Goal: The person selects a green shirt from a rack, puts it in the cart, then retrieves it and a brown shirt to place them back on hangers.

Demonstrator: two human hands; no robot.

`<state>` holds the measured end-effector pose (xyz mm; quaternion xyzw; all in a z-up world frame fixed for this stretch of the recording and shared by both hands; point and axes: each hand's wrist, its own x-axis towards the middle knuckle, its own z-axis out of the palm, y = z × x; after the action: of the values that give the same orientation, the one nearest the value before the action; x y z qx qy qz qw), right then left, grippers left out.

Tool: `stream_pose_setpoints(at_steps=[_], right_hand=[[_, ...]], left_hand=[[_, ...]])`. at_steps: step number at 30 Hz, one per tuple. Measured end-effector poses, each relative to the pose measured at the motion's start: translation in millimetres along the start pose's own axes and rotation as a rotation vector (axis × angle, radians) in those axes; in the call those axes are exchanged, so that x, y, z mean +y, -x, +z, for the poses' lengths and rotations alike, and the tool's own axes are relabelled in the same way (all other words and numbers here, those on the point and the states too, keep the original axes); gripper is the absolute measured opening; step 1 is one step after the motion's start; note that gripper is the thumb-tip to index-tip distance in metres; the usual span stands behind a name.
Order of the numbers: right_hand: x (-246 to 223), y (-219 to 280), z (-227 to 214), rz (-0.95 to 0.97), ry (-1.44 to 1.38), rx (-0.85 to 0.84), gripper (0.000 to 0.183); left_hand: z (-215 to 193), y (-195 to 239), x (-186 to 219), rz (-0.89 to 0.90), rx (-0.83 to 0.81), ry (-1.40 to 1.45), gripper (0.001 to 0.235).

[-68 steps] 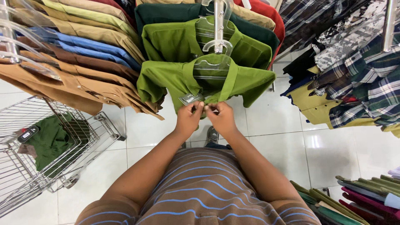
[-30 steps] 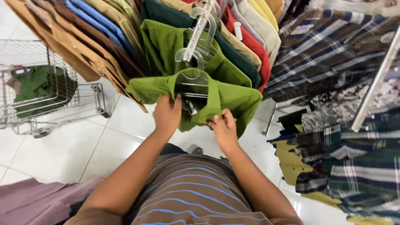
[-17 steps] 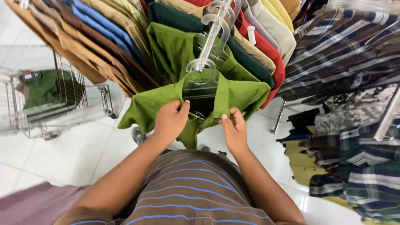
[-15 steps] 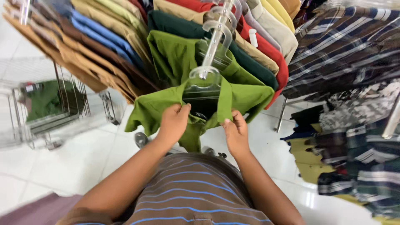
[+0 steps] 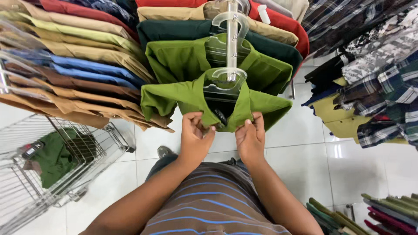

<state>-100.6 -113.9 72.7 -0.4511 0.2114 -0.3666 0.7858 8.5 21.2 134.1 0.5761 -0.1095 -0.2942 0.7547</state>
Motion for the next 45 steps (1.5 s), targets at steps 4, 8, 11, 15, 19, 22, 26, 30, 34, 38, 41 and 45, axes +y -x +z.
stream_pose_setpoints(at_steps=[4, 8, 11, 15, 19, 22, 26, 30, 34, 38, 41, 45], right_hand=[[1.9, 2.7, -22.2, 0.138, -0.066, 0.047, 0.010], [-21.5, 7.4, -18.7, 0.247, -0.082, 0.026, 0.017], [-15.9, 9.3, -39.4, 0.240, 0.274, -0.043, 0.037], [-9.2, 10.7, -17.2, 0.206, 0.199, -0.114, 0.037], [12.6, 28.3, -0.2, 0.169, 0.241, -0.158, 0.037], [17.6, 37.9, 16.0, 0.109, 0.326, -0.186, 0.024], [35.0, 20.0, 16.5, 0.149, 0.295, -0.055, 0.013], [42.4, 15.3, 6.5, 0.206, 0.310, 0.025, 0.019], [32.5, 9.6, 2.8, 0.234, 0.365, 0.157, 0.013], [9.9, 3.0, 10.9, 0.180, 0.444, 0.137, 0.013], [30.6, -13.9, 3.2, 0.255, 0.484, 0.133, 0.036], [27.7, -25.5, 33.6, 0.455, 0.554, 0.187, 0.084]], left_hand=[[19.5, 8.4, -30.5, 0.094, 0.093, -0.053, 0.047], [53.6, 21.8, -31.5, 0.162, 0.201, -0.060, 0.060], [63.4, 19.9, -37.1, 0.135, 0.239, -0.056, 0.059], [48.2, 19.6, -36.8, 0.110, 0.245, -0.085, 0.061], [10.8, 16.1, -38.6, 0.125, 0.139, -0.316, 0.060], [-7.9, 13.8, -48.5, 0.147, 0.047, -0.411, 0.060], [-14.8, -2.3, -50.7, 0.157, 0.063, -0.393, 0.038], [-18.2, -5.3, -61.6, 0.065, 0.075, -0.320, 0.032], [-18.7, -7.4, -65.6, 0.024, 0.080, -0.277, 0.029], [-19.7, -10.9, -54.3, 0.086, 0.111, -0.281, 0.024], [-14.6, -25.4, -41.7, -0.011, 0.165, -0.225, 0.022], [9.4, -58.4, -66.7, -0.160, 0.194, -0.189, 0.061]])
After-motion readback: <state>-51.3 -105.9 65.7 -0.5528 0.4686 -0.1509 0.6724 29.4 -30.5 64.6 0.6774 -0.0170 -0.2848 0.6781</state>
